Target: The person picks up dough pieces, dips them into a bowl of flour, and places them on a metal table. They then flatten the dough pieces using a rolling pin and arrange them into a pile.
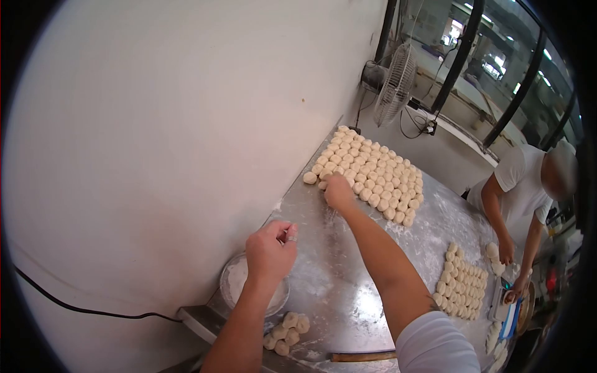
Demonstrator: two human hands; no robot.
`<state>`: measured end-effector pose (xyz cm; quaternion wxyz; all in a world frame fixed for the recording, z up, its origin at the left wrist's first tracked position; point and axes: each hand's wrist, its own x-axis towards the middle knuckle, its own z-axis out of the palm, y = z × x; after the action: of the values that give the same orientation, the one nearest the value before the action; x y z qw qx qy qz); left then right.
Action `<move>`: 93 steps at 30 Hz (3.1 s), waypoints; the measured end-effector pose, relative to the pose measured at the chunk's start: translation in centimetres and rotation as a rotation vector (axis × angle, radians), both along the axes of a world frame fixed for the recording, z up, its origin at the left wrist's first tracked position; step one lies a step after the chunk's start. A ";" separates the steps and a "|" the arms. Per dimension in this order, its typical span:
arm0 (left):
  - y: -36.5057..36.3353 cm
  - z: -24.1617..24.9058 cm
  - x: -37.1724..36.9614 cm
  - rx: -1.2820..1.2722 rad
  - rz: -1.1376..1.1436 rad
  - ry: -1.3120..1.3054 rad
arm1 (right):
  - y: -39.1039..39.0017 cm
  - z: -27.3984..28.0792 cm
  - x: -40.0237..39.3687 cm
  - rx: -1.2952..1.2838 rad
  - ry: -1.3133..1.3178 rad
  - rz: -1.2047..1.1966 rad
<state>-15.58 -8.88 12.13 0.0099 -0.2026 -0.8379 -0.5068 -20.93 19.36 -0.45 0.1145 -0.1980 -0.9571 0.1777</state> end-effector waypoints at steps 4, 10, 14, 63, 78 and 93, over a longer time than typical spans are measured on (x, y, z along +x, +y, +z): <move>-0.1 0.8 -0.2 0.020 0.005 -0.051 | 3.5 -1.2 1.0 -0.616 0.236 -0.149; -1.1 1.1 -1.5 -0.005 0.063 -0.055 | -0.9 3.5 7.2 -1.234 0.331 -0.155; -1.6 0.4 -2.5 -0.040 0.068 -0.050 | -6.3 8.0 10.8 -1.414 0.246 -0.029; 2.3 -2.9 2.0 -0.322 -0.446 -0.091 | -11.0 4.1 18.4 -0.302 0.152 -0.026; 2.1 -2.4 2.6 -0.293 -0.493 0.028 | 5.8 0.7 5.7 0.322 -0.394 -0.053; 1.3 -1.8 1.3 -0.277 -0.338 -0.002 | 16.9 -1.6 7.9 -0.203 0.178 -0.223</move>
<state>-14.23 -7.57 10.36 -0.1038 -0.3392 -0.8537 -0.3813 -13.01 36.22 -2.04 0.1972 -0.2971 -0.8924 0.2765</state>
